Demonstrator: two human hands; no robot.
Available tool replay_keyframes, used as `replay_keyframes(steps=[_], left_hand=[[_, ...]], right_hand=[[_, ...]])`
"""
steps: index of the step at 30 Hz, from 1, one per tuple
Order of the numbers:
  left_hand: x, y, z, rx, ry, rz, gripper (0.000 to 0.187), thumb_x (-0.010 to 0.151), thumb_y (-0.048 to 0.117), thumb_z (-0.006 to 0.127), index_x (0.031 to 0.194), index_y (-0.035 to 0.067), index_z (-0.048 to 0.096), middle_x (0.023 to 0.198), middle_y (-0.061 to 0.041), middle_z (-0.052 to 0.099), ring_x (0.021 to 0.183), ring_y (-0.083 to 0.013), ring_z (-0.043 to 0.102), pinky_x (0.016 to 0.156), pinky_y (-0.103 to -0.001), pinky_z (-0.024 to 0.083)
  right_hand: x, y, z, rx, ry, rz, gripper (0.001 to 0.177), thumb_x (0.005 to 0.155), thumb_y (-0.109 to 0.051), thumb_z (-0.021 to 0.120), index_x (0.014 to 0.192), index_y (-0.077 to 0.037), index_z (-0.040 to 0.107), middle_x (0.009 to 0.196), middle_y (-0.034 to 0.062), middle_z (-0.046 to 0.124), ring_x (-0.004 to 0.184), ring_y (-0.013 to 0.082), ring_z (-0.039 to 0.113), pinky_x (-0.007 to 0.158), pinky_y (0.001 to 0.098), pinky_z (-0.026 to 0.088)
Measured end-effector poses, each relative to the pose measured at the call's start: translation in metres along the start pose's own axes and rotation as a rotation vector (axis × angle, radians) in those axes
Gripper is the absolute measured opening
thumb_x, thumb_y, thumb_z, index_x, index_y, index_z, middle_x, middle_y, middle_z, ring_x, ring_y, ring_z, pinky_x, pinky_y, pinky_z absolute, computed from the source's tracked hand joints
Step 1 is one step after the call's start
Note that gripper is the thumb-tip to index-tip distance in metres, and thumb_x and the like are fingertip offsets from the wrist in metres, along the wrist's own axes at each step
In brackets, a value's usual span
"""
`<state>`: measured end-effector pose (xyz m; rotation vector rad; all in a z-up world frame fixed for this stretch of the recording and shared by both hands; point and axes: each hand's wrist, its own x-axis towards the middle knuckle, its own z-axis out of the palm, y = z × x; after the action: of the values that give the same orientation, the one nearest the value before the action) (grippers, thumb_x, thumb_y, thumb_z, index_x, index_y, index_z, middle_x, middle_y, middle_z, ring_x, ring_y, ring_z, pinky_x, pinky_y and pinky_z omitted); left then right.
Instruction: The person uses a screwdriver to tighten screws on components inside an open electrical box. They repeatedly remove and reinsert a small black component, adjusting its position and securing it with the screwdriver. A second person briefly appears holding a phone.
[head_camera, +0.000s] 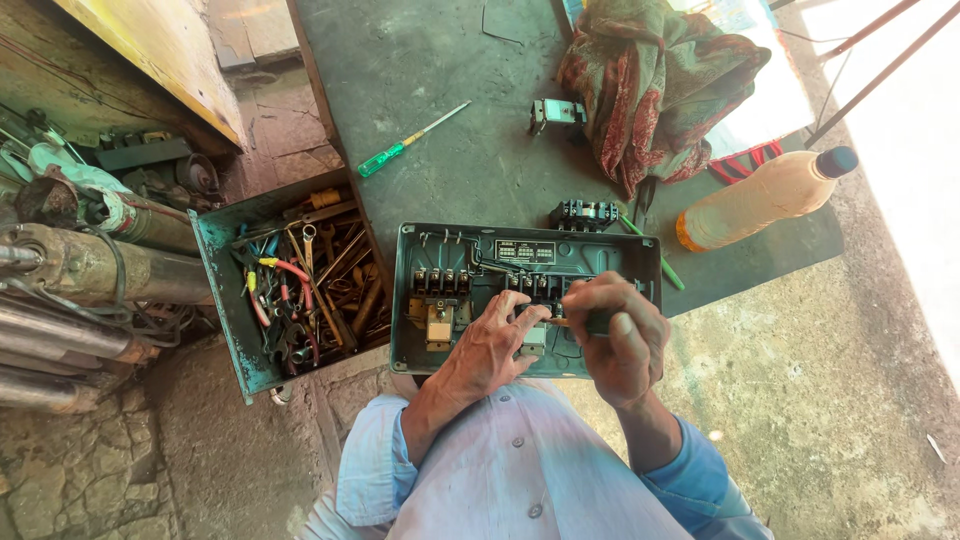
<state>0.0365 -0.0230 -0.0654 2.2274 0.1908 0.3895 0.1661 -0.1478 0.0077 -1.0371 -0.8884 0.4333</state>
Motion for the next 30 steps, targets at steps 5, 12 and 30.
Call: replay_keyframes(steps=[5, 12, 30], left_hand=[[-0.002, -0.002, -0.001, -0.013, -0.03, -0.021, 0.067, 0.071, 0.008, 0.086, 0.13, 0.006, 0.056, 0.125, -0.016, 0.052, 0.116, -0.0339, 0.058, 0.093, -0.039, 0.054], [0.0, 0.002, -0.005, 0.023, -0.011, 0.043, 0.069, 0.069, 0.012, 0.088, 0.129, 0.006, 0.055, 0.122, -0.016, 0.054, 0.116, -0.0344, 0.058, 0.096, -0.04, 0.054], [0.0, -0.004, -0.003, 0.038, -0.031, 0.03, 0.082, 0.069, 0.015, 0.091, 0.139, -0.001, 0.052, 0.134, -0.019, 0.058, 0.125, -0.0367, 0.056, 0.11, -0.043, 0.046]], right_hand=[[0.007, -0.001, -0.001, -0.057, -0.189, -0.036, 0.044, 0.107, -0.028, 0.045, 0.106, 0.01, 0.067, 0.081, 0.0117, 0.057, 0.067, 0.0146, 0.049, 0.067, 0.0318, 0.041], [0.021, -0.029, 0.012, -0.547, -0.269, -0.03, 0.027, 0.107, -0.013, 0.044, 0.12, 0.0, 0.063, 0.095, 0.0154, 0.065, 0.079, 0.0231, 0.067, 0.073, 0.0334, 0.053], [0.022, -0.06, 0.004, -0.98, -0.329, -0.033, 0.063, 0.084, -0.018, 0.076, 0.143, -0.008, 0.053, 0.096, 0.0111, 0.072, 0.082, 0.0275, 0.07, 0.07, 0.04, 0.055]])
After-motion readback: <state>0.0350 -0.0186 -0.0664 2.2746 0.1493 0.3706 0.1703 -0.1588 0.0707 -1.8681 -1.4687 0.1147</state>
